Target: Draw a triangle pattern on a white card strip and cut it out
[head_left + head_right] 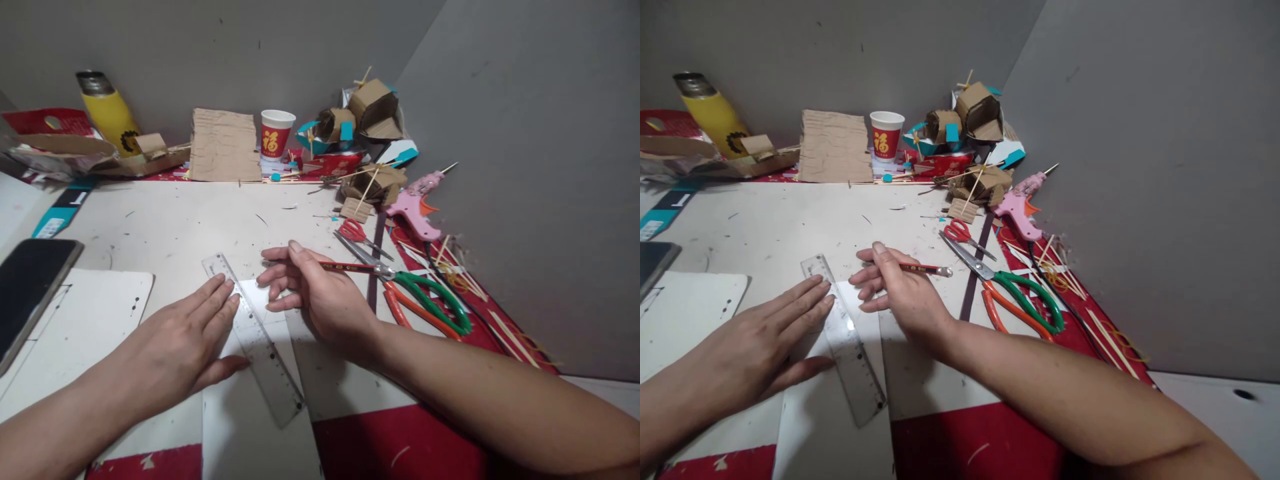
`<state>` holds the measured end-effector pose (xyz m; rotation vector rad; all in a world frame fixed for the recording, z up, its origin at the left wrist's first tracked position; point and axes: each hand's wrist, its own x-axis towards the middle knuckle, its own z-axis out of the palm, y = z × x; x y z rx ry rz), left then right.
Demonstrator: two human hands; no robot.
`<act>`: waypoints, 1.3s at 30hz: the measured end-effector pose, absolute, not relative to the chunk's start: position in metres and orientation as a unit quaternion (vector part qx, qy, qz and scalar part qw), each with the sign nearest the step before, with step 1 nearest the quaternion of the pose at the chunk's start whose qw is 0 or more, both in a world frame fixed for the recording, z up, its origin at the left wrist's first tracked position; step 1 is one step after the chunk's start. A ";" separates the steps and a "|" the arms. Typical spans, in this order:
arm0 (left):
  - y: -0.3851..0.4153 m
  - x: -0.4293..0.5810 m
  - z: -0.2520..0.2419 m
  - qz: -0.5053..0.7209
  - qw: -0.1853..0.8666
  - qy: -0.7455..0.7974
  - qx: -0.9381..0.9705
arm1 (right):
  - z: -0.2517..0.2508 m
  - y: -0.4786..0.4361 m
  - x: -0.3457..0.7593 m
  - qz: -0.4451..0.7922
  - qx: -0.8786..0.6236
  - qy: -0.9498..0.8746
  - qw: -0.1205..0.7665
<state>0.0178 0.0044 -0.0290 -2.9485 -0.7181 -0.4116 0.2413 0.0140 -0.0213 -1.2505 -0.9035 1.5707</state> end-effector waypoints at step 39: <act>0.007 0.013 -0.027 -0.093 0.016 -0.231 -0.968 | -0.023 0.016 0.245 0.625 -0.486 -0.377 0.480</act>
